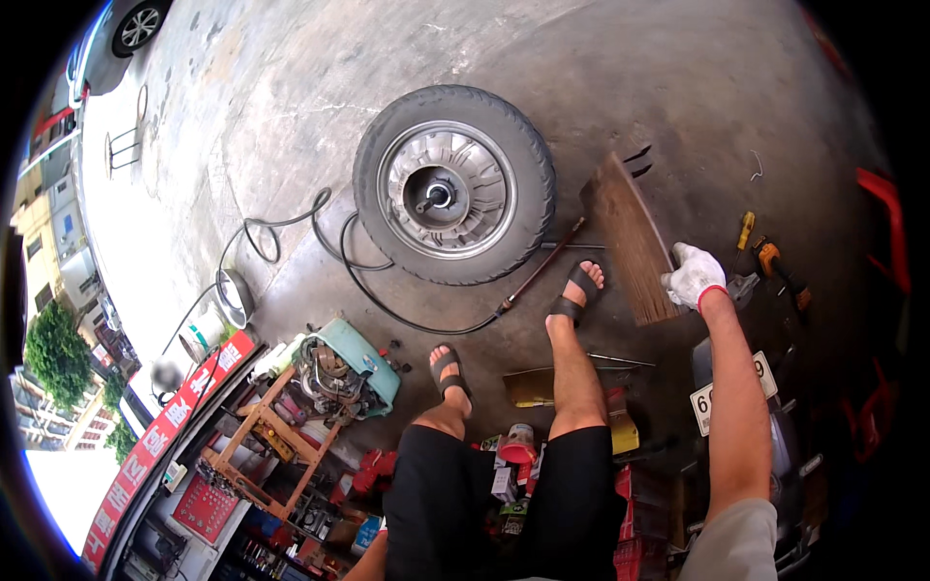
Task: The person sits on the floor and works on a motorcycle tire, using an air hose to inflate it and a brush to apply lubricant to the valve stem. They then use a screwdriver to adjust the valve.
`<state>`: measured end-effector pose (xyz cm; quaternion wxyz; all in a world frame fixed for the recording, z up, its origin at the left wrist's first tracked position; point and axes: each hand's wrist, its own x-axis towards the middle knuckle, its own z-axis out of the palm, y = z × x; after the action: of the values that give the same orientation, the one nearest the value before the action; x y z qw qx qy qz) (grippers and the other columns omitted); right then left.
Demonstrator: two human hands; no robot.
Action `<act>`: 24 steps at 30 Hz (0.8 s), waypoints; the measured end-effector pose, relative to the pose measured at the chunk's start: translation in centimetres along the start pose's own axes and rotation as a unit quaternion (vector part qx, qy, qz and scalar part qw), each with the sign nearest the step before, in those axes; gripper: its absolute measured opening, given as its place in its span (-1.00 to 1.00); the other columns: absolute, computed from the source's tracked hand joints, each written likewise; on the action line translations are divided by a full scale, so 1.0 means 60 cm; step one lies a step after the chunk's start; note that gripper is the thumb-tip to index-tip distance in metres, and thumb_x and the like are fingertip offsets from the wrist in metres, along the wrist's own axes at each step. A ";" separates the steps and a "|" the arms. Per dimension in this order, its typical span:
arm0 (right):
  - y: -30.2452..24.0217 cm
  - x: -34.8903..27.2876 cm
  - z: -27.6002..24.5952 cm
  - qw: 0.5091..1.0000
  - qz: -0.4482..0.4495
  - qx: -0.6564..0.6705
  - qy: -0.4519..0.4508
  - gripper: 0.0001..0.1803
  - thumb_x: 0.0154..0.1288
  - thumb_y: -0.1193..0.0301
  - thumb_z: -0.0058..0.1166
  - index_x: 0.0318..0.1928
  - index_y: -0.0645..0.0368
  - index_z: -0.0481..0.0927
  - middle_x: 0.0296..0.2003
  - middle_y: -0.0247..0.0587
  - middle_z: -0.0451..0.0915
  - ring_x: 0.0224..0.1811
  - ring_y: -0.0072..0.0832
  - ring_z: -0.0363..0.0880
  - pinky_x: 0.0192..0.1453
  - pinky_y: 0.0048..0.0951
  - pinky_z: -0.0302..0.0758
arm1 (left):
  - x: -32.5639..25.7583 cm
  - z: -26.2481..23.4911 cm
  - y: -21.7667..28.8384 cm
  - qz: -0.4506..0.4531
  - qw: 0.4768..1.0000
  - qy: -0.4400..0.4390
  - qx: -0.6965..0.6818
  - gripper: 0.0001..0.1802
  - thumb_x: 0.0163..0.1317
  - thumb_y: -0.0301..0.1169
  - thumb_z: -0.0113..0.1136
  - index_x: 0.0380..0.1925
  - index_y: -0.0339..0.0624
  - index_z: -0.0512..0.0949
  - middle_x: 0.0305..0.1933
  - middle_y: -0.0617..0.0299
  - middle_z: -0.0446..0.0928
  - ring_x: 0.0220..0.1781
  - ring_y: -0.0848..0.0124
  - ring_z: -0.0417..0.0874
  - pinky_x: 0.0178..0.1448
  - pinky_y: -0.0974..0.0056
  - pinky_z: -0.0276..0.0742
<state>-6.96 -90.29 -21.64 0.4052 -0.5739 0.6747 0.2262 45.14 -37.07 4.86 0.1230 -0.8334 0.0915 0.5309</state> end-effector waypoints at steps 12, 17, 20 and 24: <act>-0.255 -0.100 0.042 0.846 -0.171 -0.428 -0.269 -0.70 0.12 0.35 0.17 -0.12 0.03 0.77 -0.14 -0.10 0.77 -0.02 -0.17 0.74 0.06 -0.18 0.63 | 0.214 -0.189 0.099 0.033 0.983 0.159 -0.086 -0.68 0.53 -0.41 -0.07 0.12 -0.36 0.53 -0.10 0.10 0.68 -0.12 0.40 0.66 -0.02 0.29 0.56; -0.389 -0.131 0.170 0.757 -0.289 -0.496 -0.314 -0.77 0.11 0.32 0.20 -0.22 -0.01 0.80 -0.27 -0.16 0.78 -0.18 -0.22 0.78 -0.10 -0.19 0.60 | 0.395 -0.255 0.270 0.187 0.931 0.163 -0.267 -0.64 0.53 -0.41 -0.07 0.19 -0.36 0.50 -0.02 0.09 0.67 -0.07 0.38 0.67 0.06 0.28 0.58; -0.461 -0.128 0.289 0.708 -0.334 -0.516 -0.347 -0.73 0.12 0.34 0.21 -0.16 0.01 0.82 -0.23 -0.20 0.79 -0.15 -0.24 0.79 -0.17 -0.17 0.63 | 0.415 -0.215 0.359 0.212 0.927 0.027 -0.308 -0.62 0.47 -0.43 -0.03 0.21 -0.37 0.49 0.02 0.03 0.66 0.03 0.32 0.67 0.15 0.24 0.57; -0.501 -0.073 0.499 0.687 -0.292 -0.515 -0.421 -0.73 0.15 0.35 0.24 -0.12 0.02 0.82 -0.10 -0.15 0.79 -0.06 -0.18 0.78 -0.11 -0.17 0.68 | 0.401 -0.123 0.453 0.326 0.919 -0.117 -0.187 -0.62 0.45 -0.39 0.02 0.18 -0.35 0.51 0.05 -0.02 0.66 0.09 0.23 0.69 0.22 0.22 0.55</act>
<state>30.48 -71.81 -30.37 0.3328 -0.7047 0.0084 0.6266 53.88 -65.73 -16.93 -0.2051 -0.6971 0.2426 0.6427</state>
